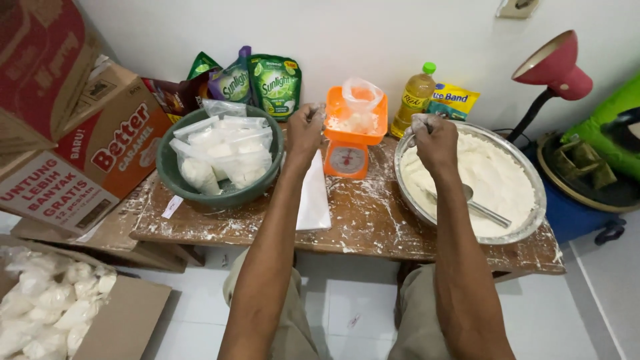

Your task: Measuring and bagging white powder using a scoop and a scale

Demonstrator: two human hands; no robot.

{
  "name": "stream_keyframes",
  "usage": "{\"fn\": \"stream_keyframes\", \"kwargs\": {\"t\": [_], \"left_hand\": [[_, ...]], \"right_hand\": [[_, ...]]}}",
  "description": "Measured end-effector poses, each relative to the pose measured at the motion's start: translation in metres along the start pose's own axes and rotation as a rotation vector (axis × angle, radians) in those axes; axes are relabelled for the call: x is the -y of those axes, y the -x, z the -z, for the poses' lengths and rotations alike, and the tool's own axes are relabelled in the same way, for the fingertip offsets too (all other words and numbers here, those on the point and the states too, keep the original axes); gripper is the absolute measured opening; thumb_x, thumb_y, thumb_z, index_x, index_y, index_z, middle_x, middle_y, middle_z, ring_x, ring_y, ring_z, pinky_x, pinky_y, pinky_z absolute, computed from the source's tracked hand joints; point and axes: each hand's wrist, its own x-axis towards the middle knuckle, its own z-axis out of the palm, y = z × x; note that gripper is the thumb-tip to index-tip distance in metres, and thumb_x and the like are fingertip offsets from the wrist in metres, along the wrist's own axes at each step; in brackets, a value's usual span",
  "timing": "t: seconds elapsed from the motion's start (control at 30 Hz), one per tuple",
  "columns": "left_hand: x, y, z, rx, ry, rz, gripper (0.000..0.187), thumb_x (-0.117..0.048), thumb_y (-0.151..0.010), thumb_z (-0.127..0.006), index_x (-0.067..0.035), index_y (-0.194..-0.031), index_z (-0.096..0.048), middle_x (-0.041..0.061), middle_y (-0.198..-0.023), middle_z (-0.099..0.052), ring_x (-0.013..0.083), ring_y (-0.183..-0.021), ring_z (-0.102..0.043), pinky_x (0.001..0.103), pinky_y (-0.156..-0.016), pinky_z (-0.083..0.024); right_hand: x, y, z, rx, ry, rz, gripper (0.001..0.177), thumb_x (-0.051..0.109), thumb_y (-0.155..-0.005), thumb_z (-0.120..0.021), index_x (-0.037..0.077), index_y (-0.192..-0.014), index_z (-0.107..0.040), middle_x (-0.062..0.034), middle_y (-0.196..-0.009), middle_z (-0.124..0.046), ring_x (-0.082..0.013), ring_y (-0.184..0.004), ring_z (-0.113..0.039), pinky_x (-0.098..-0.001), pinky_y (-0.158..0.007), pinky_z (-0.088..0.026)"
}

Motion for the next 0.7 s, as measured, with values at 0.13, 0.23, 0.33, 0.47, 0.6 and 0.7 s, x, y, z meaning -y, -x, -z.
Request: {"fn": "stream_keyframes", "kwargs": {"t": [0.13, 0.23, 0.33, 0.47, 0.6, 0.7], "left_hand": [[0.010, -0.004, -0.002, -0.005, 0.021, 0.062, 0.021, -0.017, -0.093, -0.064, -0.003, -0.105, -0.075, 0.010, -0.071, -0.068, 0.0143, -0.042, -0.063, 0.031, -0.039, -0.055], [0.013, -0.003, -0.010, -0.023, 0.058, 0.097, 0.021, -0.015, -0.092, -0.066, -0.003, -0.106, -0.075, 0.011, -0.068, -0.068, 0.0157, -0.041, -0.063, 0.029, -0.037, -0.055], [0.011, -0.006, -0.017, -0.022, 0.107, 0.065, 0.023, -0.009, -0.092, -0.064, 0.000, -0.111, -0.073, 0.012, -0.070, -0.064, 0.0160, -0.041, -0.060, 0.029, -0.035, -0.053], [-0.001, -0.004, -0.027, 0.061, 0.171, -0.034, 0.035, -0.009, -0.096, -0.062, -0.001, -0.130, -0.065, 0.019, -0.101, -0.062, 0.0162, -0.056, -0.064, 0.030, -0.044, -0.060], [0.013, -0.016, -0.043, 0.200, -0.009, -0.078, 0.043, -0.006, -0.095, -0.058, -0.008, -0.137, -0.065, 0.025, -0.119, -0.062, 0.0201, -0.048, -0.068, 0.032, -0.047, -0.061], [0.001, -0.010, -0.051, 0.265, -0.024, -0.023, 0.048, -0.003, -0.093, -0.050, -0.010, -0.139, -0.064, 0.027, -0.124, -0.062, 0.0243, -0.049, -0.071, 0.033, -0.052, -0.064]], "right_hand": [[0.011, 0.008, -0.016, -0.018, -0.044, 0.019, 0.024, 0.012, -0.098, -0.063, -0.003, -0.112, -0.075, -0.0148, -0.078, -0.074, -0.0211, -0.062, -0.072, -0.0367, -0.059, -0.057], [0.028, 0.009, -0.027, -0.043, 0.094, 0.050, 0.022, 0.019, -0.099, -0.065, 0.005, -0.110, -0.078, -0.0116, -0.083, -0.077, -0.0289, -0.079, -0.076, -0.0450, -0.074, -0.059], [0.031, 0.003, -0.039, -0.083, 0.102, 0.098, 0.027, 0.022, -0.098, -0.063, 0.006, -0.115, -0.077, -0.0180, -0.096, -0.077, -0.0413, -0.100, -0.071, -0.0529, -0.089, -0.056], [0.008, -0.014, -0.055, -0.045, 0.047, 0.360, 0.040, 0.027, -0.104, -0.054, 0.004, -0.134, -0.068, -0.0276, -0.111, -0.068, -0.0485, -0.109, -0.064, -0.0565, -0.096, -0.051], [0.010, -0.022, -0.074, 0.016, 0.155, 0.468, 0.043, 0.027, -0.109, -0.057, 0.004, -0.145, -0.060, -0.0312, -0.111, -0.062, -0.0541, -0.107, -0.062, -0.0582, -0.096, -0.049], [0.005, -0.022, -0.080, 0.110, 0.000, 0.446, 0.044, 0.031, -0.112, -0.049, 0.006, -0.148, -0.056, -0.0230, -0.093, -0.067, -0.0417, -0.091, -0.071, -0.0514, -0.087, -0.052]]}}
